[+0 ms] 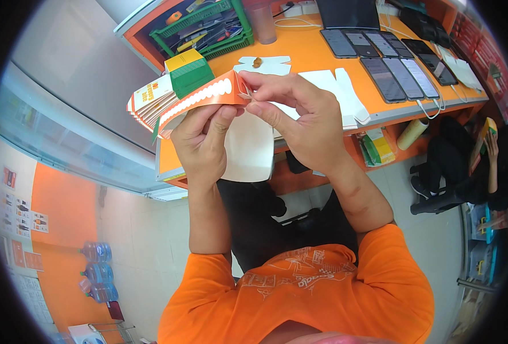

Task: The person assembles small, rectangular paper boxes by folding flat, pre-cut sheets of paper. They fold the sides and flaps of the paper, tucking them together to form the box structure. The person handles the paper sheets one at a time, folding them into shape and placing the finished boxes onto a stack on the table.

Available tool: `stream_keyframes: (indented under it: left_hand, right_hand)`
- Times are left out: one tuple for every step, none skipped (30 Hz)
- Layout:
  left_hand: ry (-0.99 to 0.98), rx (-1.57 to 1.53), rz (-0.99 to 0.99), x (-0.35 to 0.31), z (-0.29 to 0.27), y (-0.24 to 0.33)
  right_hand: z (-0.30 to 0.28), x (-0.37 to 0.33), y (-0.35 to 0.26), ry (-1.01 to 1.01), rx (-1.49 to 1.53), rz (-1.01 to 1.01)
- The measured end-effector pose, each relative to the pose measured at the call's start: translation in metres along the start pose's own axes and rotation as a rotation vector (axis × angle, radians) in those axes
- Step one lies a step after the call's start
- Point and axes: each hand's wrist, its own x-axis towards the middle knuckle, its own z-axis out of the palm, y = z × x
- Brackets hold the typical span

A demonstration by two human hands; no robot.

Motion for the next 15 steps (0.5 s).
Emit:
stream_keyframes:
  left_hand:
    - [0.024,0.032,0.000,-0.001,0.001,-0.001]
    - [0.049,0.065,0.000,-0.002,0.002,-0.003]
    - [0.074,0.095,0.001,-0.003,0.004,-0.005]
    - [0.092,0.132,0.025,-0.005,0.007,-0.003]
    - [0.110,0.170,0.050,-0.008,0.012,0.002]
    - [0.127,0.206,0.074,-0.009,0.014,0.005]
    - [0.048,0.305,0.197,-0.008,0.013,0.004]
    - [-0.032,0.404,0.320,-0.005,0.012,0.002]
    - [-0.158,0.399,0.248,-0.009,0.015,0.017]
    - [-0.285,0.398,0.172,-0.013,0.019,0.032]
    - [-0.407,0.405,0.096,-0.017,0.022,0.047]
    - [-0.671,0.372,-0.015,-0.019,0.011,0.067]
    - [-0.922,0.339,-0.129,-0.018,0.000,0.082]
    - [-0.826,0.153,-0.021,-0.018,-0.010,0.084]
    - [-0.725,-0.048,0.082,-0.019,-0.015,0.079]
  right_hand:
    - [0.000,-0.001,0.000,-0.006,-0.049,-0.033]
    - [0.002,-0.001,0.000,-0.011,-0.097,-0.067]
    - [0.005,-0.002,0.000,-0.018,-0.148,-0.101]
    - [0.010,-0.002,-0.001,0.035,-0.126,-0.113]
    - [0.017,-0.003,-0.003,0.087,-0.103,-0.124]
    - [0.022,-0.003,-0.004,0.140,-0.081,-0.136]
    - [0.025,-0.001,-0.004,0.194,-0.088,-0.160]
    - [0.026,0.003,-0.001,0.248,-0.096,-0.184]
    - [0.024,0.007,0.003,0.305,-0.107,-0.205]
    - [0.012,0.013,0.007,0.327,-0.206,-0.200]
    - [0.001,0.021,0.014,0.325,-0.248,-0.236]
    - [-0.009,0.030,0.018,0.324,-0.280,-0.271]
    - [-0.015,0.040,0.017,0.314,-0.305,-0.311]
    - [-0.022,0.047,0.010,0.229,-0.450,-0.382]
    - [-0.027,0.048,0.014,0.111,-0.491,-0.363]
